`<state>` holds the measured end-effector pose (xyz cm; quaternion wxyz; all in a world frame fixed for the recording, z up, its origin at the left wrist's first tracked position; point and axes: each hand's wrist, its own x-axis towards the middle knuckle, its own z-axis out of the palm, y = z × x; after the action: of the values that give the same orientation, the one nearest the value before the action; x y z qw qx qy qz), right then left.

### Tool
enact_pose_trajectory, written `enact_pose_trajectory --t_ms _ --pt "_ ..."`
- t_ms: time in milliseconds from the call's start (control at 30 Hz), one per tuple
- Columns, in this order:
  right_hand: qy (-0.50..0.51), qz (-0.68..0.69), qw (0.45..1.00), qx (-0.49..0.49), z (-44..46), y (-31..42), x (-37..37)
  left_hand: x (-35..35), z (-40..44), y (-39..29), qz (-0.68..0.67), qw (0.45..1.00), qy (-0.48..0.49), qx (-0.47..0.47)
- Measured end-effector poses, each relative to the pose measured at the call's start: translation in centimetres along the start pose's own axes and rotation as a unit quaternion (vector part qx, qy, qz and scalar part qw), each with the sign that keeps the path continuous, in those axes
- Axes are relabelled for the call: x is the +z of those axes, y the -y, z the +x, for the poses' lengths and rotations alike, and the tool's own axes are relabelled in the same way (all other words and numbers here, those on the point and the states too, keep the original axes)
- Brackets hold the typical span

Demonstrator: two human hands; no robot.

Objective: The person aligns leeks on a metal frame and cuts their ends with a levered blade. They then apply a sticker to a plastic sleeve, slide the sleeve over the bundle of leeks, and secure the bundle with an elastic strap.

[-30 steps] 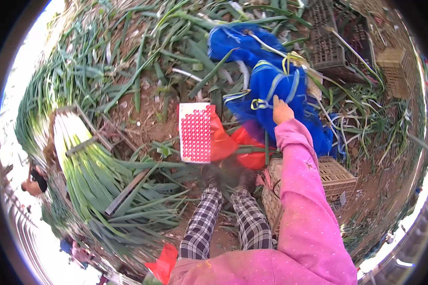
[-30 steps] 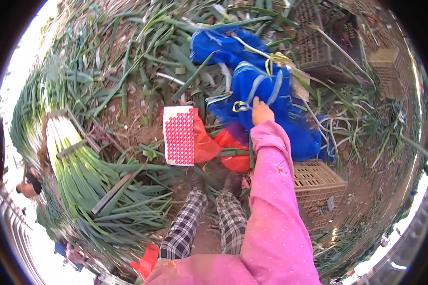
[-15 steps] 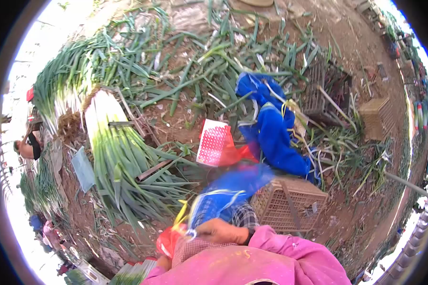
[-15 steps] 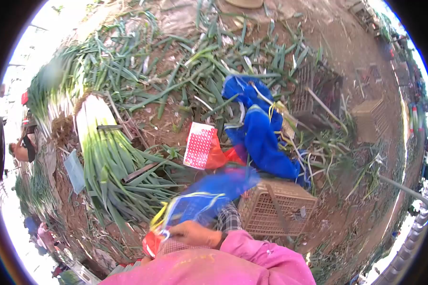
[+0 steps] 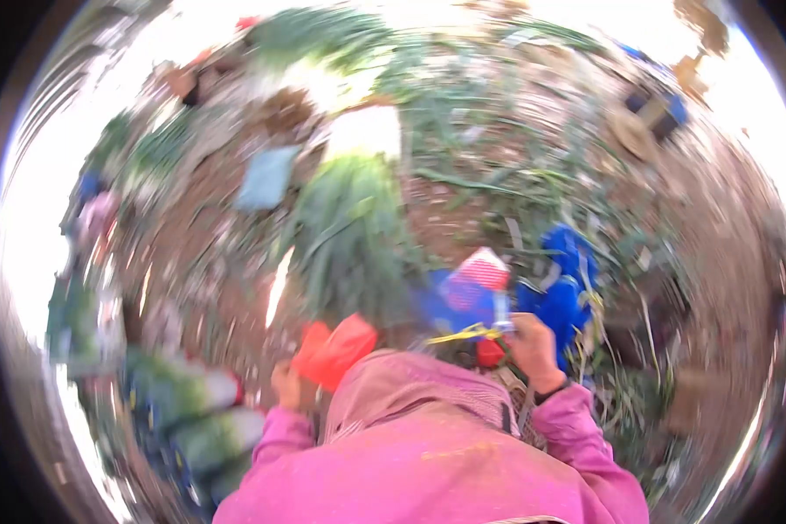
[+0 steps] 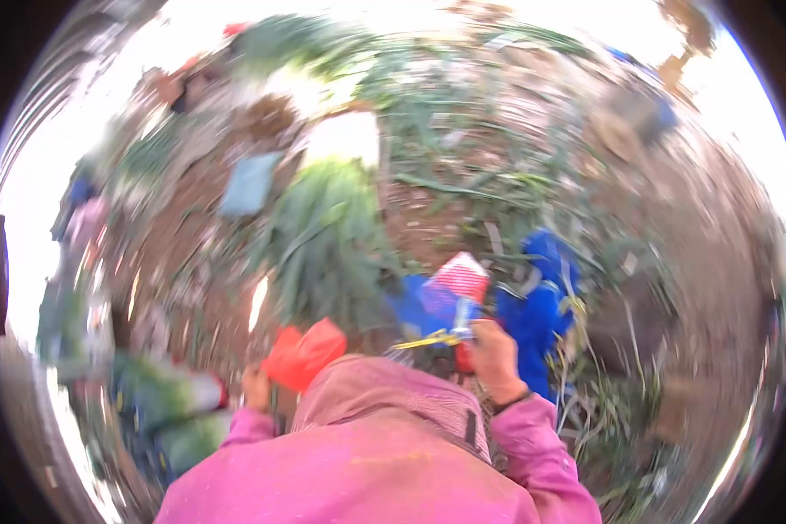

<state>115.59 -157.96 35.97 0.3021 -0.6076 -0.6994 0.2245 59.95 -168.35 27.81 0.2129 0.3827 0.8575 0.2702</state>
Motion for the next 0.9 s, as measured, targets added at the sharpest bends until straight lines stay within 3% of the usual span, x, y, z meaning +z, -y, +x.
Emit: enact_pose_trajectory --t_ms 67,100,167,267,333,367,467,567,633,733,900 --pt "0.040 0.180 0.976 0.114 -0.8 -0.5 1.8 -2.3 -2.7 -6.4 -0.056 0.995 -0.084 0.014" --pt "0.056 0.209 0.970 0.110 -0.6 1.5 2.4 -2.5 -1.9 -4.3 -0.029 0.995 -0.091 0.043" --pt "0.063 0.249 0.959 0.117 -1.0 5.9 2.4 -4.8 -4.2 -10.6 -0.095 0.990 -0.102 0.009" --pt "0.143 0.330 0.931 0.058 -2.1 11.1 5.0 -6.8 -4.8 -12.1 -0.228 0.968 -0.090 0.052" --pt "0.206 0.216 0.950 -0.091 -2.0 14.4 5.5 -9.1 -5.7 -13.6 -0.245 0.962 -0.097 0.078" --pt "0.192 0.251 0.944 -0.093 -2.1 16.5 5.8 -10.1 -5.8 -13.8 -0.252 0.958 -0.099 0.093" --pt "0.196 0.228 0.945 -0.126 -2.0 19.6 7.2 -13.1 -5.5 -12.3 -0.173 0.967 -0.132 0.131" --pt "0.159 0.238 0.949 -0.134 -1.4 20.8 9.9 -15.8 -5.1 -10.8 -0.250 0.950 -0.141 0.120" --pt "0.137 0.251 0.952 -0.111 -1.0 22.4 11.8 -17.7 -4.8 -8.7 -0.244 0.948 -0.164 0.125" --pt "0.091 0.185 0.964 -0.169 -0.2 27.4 15.3 -21.6 -4.5 -5.1 -0.187 0.947 -0.213 0.151" --pt "0.217 0.183 0.925 -0.251 -2.1 38.9 26.1 -30.7 -2.3 5.5 -0.125 0.937 -0.288 0.156"
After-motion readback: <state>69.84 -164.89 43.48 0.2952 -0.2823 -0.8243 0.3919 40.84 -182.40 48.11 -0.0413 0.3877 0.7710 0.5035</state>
